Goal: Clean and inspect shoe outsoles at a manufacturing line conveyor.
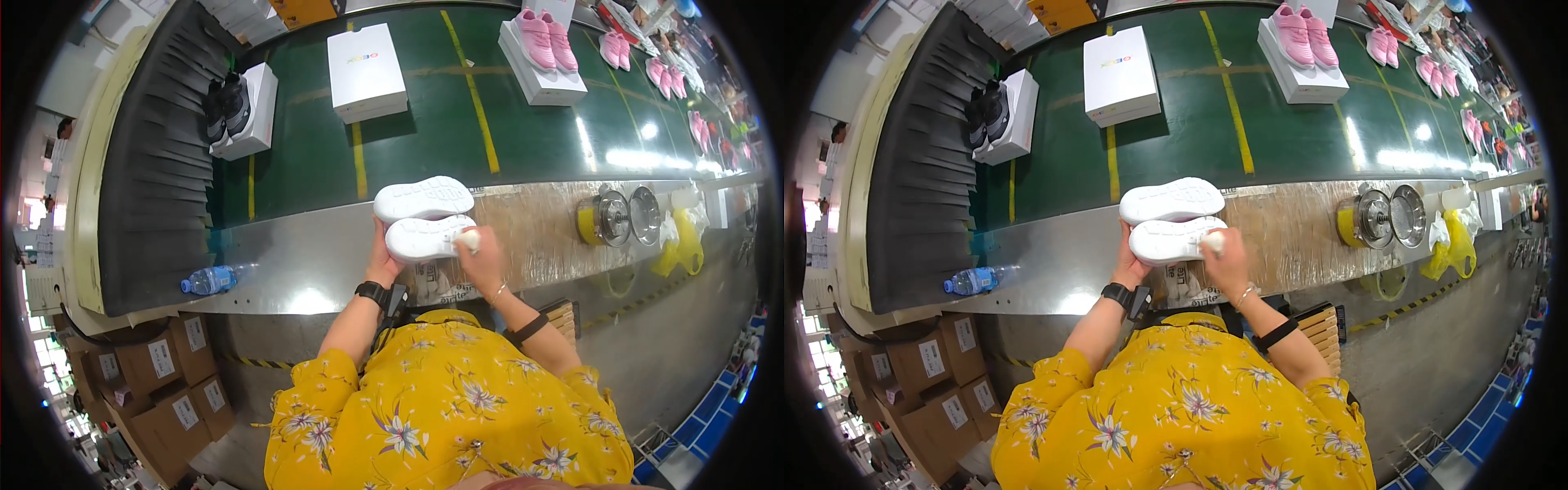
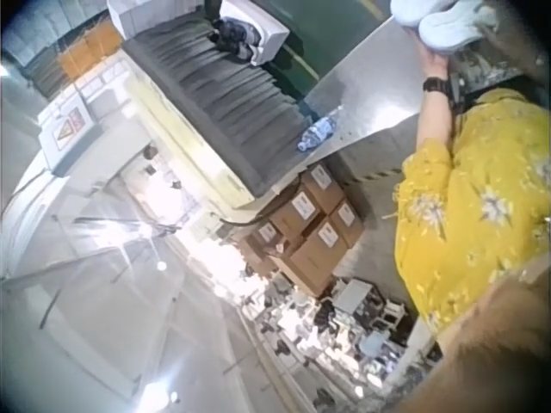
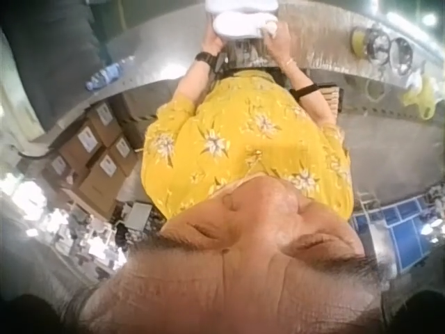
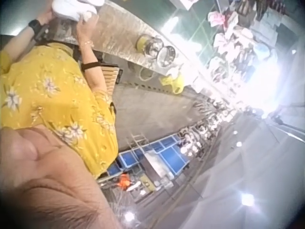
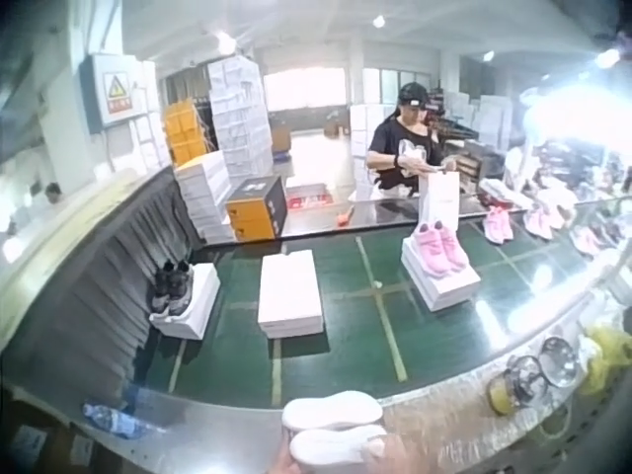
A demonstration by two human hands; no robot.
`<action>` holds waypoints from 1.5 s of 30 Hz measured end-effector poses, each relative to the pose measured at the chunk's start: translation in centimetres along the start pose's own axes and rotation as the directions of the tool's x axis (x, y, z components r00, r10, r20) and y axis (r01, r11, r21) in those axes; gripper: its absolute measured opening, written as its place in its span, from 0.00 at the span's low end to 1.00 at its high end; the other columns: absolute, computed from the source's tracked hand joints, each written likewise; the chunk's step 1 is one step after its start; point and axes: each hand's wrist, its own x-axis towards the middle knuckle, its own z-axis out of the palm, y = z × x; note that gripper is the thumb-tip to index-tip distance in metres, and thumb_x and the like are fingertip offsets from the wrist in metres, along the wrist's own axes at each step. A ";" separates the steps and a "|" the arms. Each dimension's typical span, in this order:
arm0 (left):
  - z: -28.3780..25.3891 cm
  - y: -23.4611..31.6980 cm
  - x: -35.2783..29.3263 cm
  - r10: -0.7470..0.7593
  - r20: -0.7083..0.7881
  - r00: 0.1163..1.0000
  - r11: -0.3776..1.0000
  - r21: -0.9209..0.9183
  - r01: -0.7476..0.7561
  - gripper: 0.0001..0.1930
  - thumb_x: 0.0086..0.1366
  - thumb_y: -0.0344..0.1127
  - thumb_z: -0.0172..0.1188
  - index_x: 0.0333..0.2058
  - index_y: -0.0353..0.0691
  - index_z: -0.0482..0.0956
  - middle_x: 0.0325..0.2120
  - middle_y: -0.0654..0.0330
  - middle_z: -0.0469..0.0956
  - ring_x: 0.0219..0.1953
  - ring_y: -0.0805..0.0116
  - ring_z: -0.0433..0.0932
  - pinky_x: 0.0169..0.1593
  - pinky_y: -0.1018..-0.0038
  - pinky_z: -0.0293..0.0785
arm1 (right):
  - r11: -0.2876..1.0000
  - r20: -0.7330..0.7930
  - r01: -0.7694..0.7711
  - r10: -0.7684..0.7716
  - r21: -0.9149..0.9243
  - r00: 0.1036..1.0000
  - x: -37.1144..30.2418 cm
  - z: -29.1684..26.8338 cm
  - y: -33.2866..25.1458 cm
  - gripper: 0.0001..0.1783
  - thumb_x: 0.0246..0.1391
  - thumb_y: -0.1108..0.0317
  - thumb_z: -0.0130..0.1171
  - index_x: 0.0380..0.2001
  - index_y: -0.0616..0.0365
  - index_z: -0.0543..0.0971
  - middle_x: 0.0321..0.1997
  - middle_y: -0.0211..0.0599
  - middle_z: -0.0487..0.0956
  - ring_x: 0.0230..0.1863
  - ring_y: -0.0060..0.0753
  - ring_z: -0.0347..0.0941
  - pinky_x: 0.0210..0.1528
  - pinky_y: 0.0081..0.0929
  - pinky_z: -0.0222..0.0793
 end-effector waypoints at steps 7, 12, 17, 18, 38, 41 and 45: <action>-0.7 -0.5 0.0 -0.025 -0.018 1.000 0.999 -0.027 0.024 0.39 0.64 0.66 0.48 0.64 0.43 0.60 0.62 0.52 0.65 0.62 0.51 0.67 0.62 0.52 0.68 | 0.965 0.110 0.201 -0.221 0.166 0.969 -0.2 1.6 -2.8 0.16 0.49 0.70 0.66 0.40 0.56 0.74 0.38 0.44 0.74 0.40 0.49 0.74 0.43 0.35 0.71; -1.1 -0.7 -0.1 -0.001 0.033 0.999 1.000 -0.011 0.002 0.41 0.63 0.66 0.50 0.65 0.43 0.59 0.62 0.52 0.65 0.62 0.50 0.67 0.62 0.52 0.68 | 0.997 -0.098 -0.068 0.065 -0.029 0.993 -1.0 -2.8 7.0 0.13 0.50 0.70 0.65 0.39 0.58 0.75 0.37 0.44 0.75 0.39 0.46 0.74 0.41 0.35 0.70; -0.6 -0.9 -0.5 -0.023 0.003 1.000 0.999 0.035 0.023 0.41 0.63 0.67 0.48 0.65 0.43 0.59 0.62 0.50 0.65 0.62 0.49 0.67 0.62 0.51 0.68 | 0.994 -0.167 -0.107 0.109 0.018 0.980 1.7 -1.6 4.4 0.12 0.50 0.69 0.65 0.37 0.59 0.76 0.35 0.45 0.74 0.39 0.47 0.73 0.44 0.36 0.69; -1.0 -0.8 -0.4 -0.002 -0.025 1.000 0.998 0.058 0.004 0.41 0.63 0.68 0.47 0.65 0.43 0.58 0.62 0.50 0.65 0.62 0.49 0.67 0.62 0.51 0.68 | 0.993 -0.128 -0.110 0.115 0.051 0.985 2.4 -0.6 3.0 0.13 0.49 0.69 0.65 0.37 0.59 0.76 0.35 0.45 0.74 0.40 0.48 0.73 0.44 0.36 0.69; 10.4 1.8 1.4 0.046 0.055 0.997 0.976 0.211 -0.057 0.36 0.66 0.59 0.53 0.64 0.41 0.61 0.61 0.52 0.67 0.61 0.52 0.68 0.64 0.54 0.65 | 0.313 0.300 -0.579 0.620 0.753 0.725 8.6 -7.8 14.8 0.08 0.60 0.65 0.60 0.35 0.58 0.77 0.29 0.29 0.79 0.22 0.18 0.71 0.24 0.18 0.69; 15.5 4.5 3.0 0.185 0.132 0.974 0.930 0.298 -0.217 0.32 0.68 0.57 0.51 0.63 0.41 0.62 0.60 0.54 0.68 0.61 0.55 0.68 0.63 0.55 0.66 | 0.165 0.375 -0.571 0.604 0.804 0.703 9.1 -8.2 15.9 0.08 0.60 0.65 0.60 0.34 0.57 0.76 0.28 0.28 0.78 0.21 0.18 0.71 0.24 0.17 0.70; 22.6 8.4 4.9 0.257 0.105 0.961 0.904 0.324 -0.278 0.29 0.69 0.54 0.51 0.61 0.42 0.63 0.57 0.55 0.70 0.59 0.55 0.69 0.59 0.51 0.67 | 0.179 0.389 -0.609 0.624 0.773 0.678 9.0 -8.4 17.6 0.09 0.62 0.62 0.58 0.36 0.57 0.76 0.28 0.28 0.77 0.21 0.19 0.70 0.24 0.17 0.68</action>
